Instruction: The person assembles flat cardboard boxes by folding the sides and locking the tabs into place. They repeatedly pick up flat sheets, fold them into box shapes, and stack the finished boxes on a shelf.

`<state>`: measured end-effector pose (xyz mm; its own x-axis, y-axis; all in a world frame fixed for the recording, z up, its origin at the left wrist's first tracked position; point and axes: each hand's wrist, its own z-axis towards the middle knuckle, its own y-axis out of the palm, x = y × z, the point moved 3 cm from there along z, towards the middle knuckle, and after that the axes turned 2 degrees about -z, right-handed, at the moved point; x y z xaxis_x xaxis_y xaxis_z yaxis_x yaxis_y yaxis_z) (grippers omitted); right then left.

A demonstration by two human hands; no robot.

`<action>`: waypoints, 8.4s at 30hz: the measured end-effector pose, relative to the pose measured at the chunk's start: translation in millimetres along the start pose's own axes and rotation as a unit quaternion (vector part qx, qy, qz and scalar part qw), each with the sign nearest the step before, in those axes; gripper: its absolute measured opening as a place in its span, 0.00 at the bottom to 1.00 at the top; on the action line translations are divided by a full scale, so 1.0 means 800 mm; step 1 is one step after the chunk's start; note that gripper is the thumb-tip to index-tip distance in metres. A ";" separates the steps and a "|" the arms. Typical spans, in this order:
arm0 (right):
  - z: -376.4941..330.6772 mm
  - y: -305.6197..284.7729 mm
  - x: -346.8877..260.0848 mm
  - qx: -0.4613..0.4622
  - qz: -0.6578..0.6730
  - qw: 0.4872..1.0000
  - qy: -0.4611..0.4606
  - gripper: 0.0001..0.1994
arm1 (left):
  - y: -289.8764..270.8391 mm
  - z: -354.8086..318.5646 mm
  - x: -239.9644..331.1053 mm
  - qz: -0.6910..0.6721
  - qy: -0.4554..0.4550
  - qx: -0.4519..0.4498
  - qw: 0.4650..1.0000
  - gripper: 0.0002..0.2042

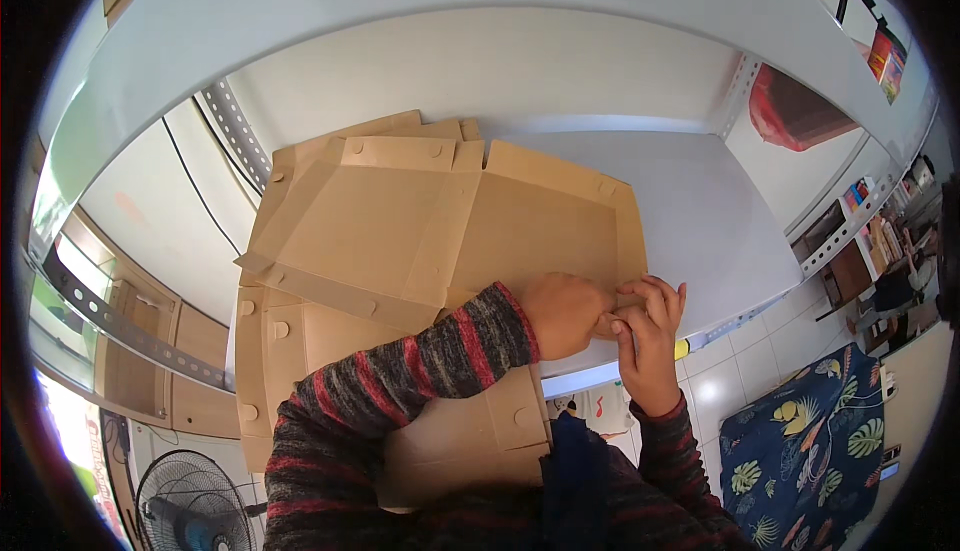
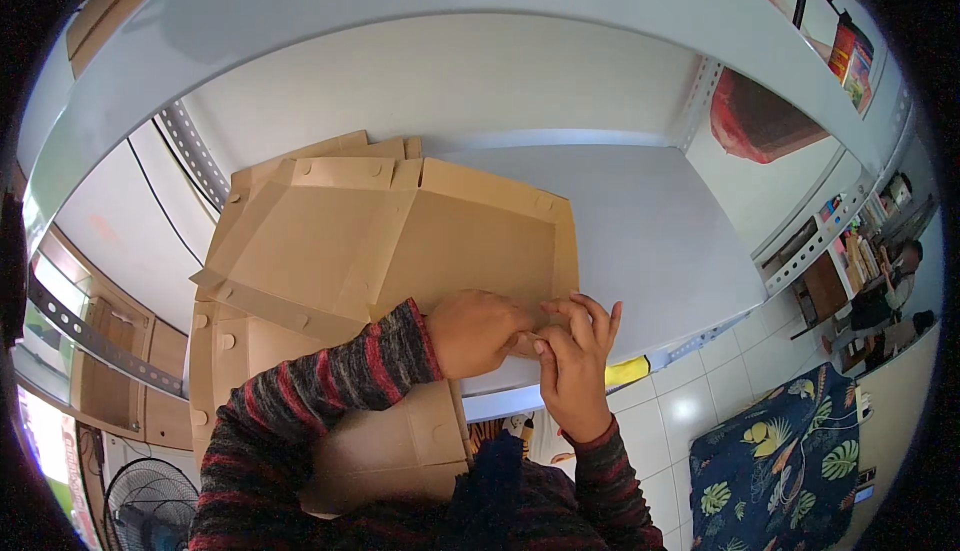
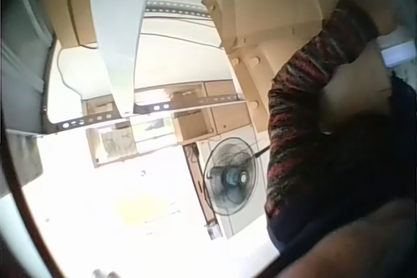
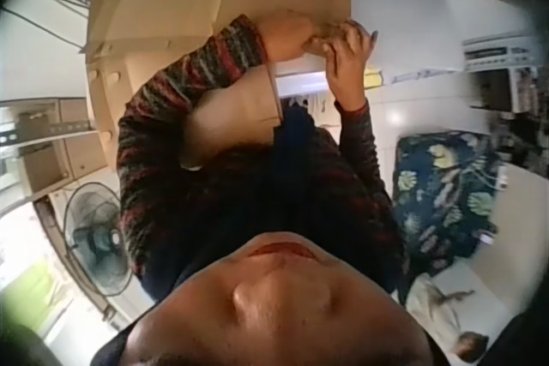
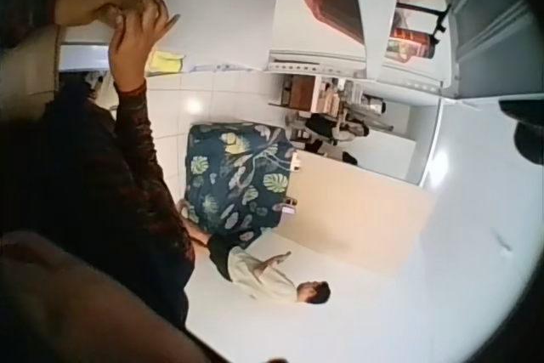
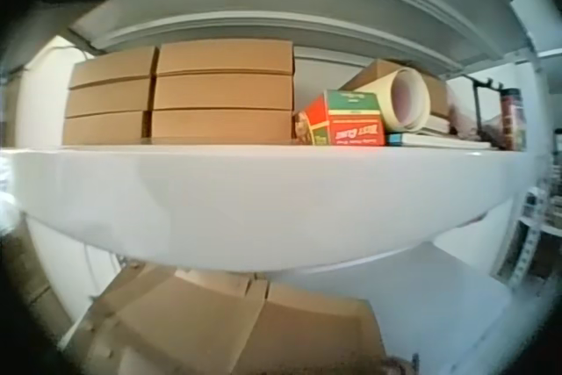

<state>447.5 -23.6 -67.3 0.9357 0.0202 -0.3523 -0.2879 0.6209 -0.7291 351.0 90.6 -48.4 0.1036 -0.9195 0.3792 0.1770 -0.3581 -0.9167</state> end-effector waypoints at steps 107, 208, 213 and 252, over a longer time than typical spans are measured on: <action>0.088 0.091 -0.093 -0.021 -0.010 0.873 -0.486 0.07 | -0.114 -0.095 -0.138 -0.157 -0.119 -0.060 0.979 0.07; 0.116 -0.073 0.131 0.200 -0.006 0.979 -0.048 0.12 | -0.200 -0.152 -0.069 0.050 -0.146 0.193 0.969 0.13; 0.083 -0.040 0.170 0.189 -0.002 0.982 -0.002 0.15 | -0.154 -0.118 -0.155 -0.001 -0.196 0.201 0.960 0.13; 0.248 0.095 0.094 -0.314 0.684 0.644 0.136 0.22 | -0.094 -0.139 0.081 -0.173 0.169 -0.163 0.957 0.20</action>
<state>536.7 180.7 -32.7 -0.3278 0.0218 -0.9445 -0.9107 -0.2732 0.3098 235.7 40.2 31.0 -0.2378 -0.7173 0.6549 -0.1766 -0.6311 -0.7553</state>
